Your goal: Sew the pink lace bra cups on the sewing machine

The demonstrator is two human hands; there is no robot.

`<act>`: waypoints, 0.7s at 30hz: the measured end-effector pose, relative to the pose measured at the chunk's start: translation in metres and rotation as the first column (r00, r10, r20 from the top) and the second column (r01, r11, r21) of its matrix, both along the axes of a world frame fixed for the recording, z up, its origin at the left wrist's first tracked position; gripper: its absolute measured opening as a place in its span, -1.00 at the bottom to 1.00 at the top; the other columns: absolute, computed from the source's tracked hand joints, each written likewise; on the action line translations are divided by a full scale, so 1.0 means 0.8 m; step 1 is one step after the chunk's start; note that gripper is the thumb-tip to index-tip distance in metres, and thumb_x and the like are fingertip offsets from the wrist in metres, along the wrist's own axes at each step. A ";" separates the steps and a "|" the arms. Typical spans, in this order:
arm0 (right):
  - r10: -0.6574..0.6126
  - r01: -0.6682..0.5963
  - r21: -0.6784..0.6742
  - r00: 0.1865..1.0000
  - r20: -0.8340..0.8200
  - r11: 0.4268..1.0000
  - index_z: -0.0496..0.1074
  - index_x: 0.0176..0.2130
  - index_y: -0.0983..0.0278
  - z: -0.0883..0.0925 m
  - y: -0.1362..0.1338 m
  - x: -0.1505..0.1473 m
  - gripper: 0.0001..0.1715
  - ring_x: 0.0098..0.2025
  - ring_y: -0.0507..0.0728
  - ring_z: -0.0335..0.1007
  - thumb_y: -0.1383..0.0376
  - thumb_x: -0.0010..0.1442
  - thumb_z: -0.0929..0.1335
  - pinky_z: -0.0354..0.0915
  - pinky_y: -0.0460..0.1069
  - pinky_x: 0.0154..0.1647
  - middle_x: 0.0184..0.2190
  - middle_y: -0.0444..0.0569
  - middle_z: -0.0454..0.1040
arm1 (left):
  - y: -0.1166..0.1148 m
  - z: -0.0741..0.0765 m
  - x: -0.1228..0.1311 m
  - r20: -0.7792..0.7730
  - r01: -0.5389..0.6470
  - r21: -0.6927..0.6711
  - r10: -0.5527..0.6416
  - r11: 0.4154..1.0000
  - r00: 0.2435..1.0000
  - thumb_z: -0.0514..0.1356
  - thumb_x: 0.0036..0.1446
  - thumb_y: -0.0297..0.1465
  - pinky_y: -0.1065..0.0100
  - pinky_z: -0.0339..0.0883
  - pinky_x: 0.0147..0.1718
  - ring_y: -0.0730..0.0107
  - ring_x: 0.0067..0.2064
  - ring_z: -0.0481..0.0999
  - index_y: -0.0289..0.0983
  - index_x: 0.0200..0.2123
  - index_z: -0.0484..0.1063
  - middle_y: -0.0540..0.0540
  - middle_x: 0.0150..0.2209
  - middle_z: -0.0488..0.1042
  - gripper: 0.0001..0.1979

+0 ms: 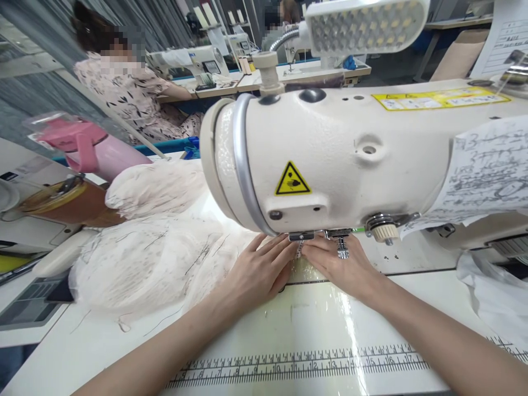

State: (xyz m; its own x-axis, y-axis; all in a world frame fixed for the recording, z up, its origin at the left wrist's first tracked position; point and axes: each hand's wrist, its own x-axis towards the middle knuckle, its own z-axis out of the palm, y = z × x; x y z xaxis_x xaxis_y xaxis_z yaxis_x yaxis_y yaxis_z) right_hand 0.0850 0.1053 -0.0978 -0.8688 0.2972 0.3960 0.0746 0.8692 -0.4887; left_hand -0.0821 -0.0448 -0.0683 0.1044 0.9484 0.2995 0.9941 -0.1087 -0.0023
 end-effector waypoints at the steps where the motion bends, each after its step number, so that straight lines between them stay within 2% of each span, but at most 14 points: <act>1: 0.021 -0.020 -0.042 1.000 0.014 0.999 0.49 -0.04 0.02 0.002 0.000 -0.001 -0.65 -0.16 0.12 0.49 0.33 0.26 0.26 0.49 0.02 -0.16 -0.21 -0.11 0.55 | 0.000 -0.001 0.000 -0.004 -0.002 0.006 0.003 1.000 1.000 -0.01 0.27 -0.42 0.04 0.06 0.26 0.17 0.17 0.38 -0.36 0.10 0.30 -0.20 0.12 0.42 -0.64; 3: 0.051 -0.047 -0.110 0.998 0.032 0.993 0.52 -0.10 0.07 0.009 0.001 -0.004 -0.69 -0.18 0.13 0.49 0.29 0.27 0.25 0.48 0.02 -0.20 -0.26 -0.10 0.56 | 0.000 -0.002 0.000 -0.010 -0.006 0.020 0.006 1.000 1.000 -0.01 0.27 -0.40 0.02 0.03 0.27 0.16 0.17 0.38 -0.36 0.09 0.32 -0.20 0.12 0.42 -0.64; 8: 0.017 -0.010 -0.208 0.999 0.036 0.978 0.54 -0.20 0.12 0.028 -0.002 -0.015 -0.65 -0.28 0.10 0.48 0.23 0.31 0.19 0.47 0.02 -0.28 -0.41 -0.10 0.53 | -0.001 -0.002 0.002 -0.027 -0.001 0.042 0.002 0.999 1.000 0.00 0.27 -0.39 -0.01 -0.03 0.29 0.14 0.16 0.40 -0.35 0.09 0.36 -0.21 0.10 0.44 -0.63; 12: 0.037 -0.033 -0.187 0.999 0.019 0.982 0.53 -0.19 0.08 0.035 -0.002 -0.016 -0.66 -0.19 0.12 0.49 0.24 0.31 0.19 0.45 0.08 -0.18 -0.31 -0.09 0.55 | -0.002 -0.002 0.003 -0.049 -0.002 0.046 0.005 0.999 0.999 -0.01 0.27 -0.39 -0.04 -0.03 0.28 0.13 0.14 0.41 -0.33 0.10 0.36 -0.20 0.08 0.46 -0.62; 16: -0.018 0.020 -0.100 1.000 0.020 0.995 0.54 -0.22 0.07 0.023 0.003 -0.014 -0.66 -0.20 0.15 0.50 0.29 0.31 0.19 0.43 0.13 -0.17 -0.27 -0.08 0.57 | -0.001 -0.001 0.002 -0.061 -0.003 0.029 0.005 1.000 0.998 -0.01 0.27 -0.37 -0.07 -0.04 0.27 0.09 0.15 0.39 -0.33 0.10 0.36 -0.22 0.09 0.45 -0.62; 21: -0.094 0.093 0.031 0.995 0.030 0.995 0.49 -0.07 0.01 -0.007 0.008 -0.005 -0.60 -0.14 0.16 0.50 0.35 0.32 0.17 0.42 0.16 -0.09 -0.16 -0.12 0.55 | 0.000 -0.001 0.001 -0.061 -0.020 0.003 0.020 1.000 0.998 0.01 0.28 -0.33 -0.08 -0.04 0.27 0.08 0.16 0.39 -0.31 0.12 0.35 -0.22 0.10 0.43 -0.60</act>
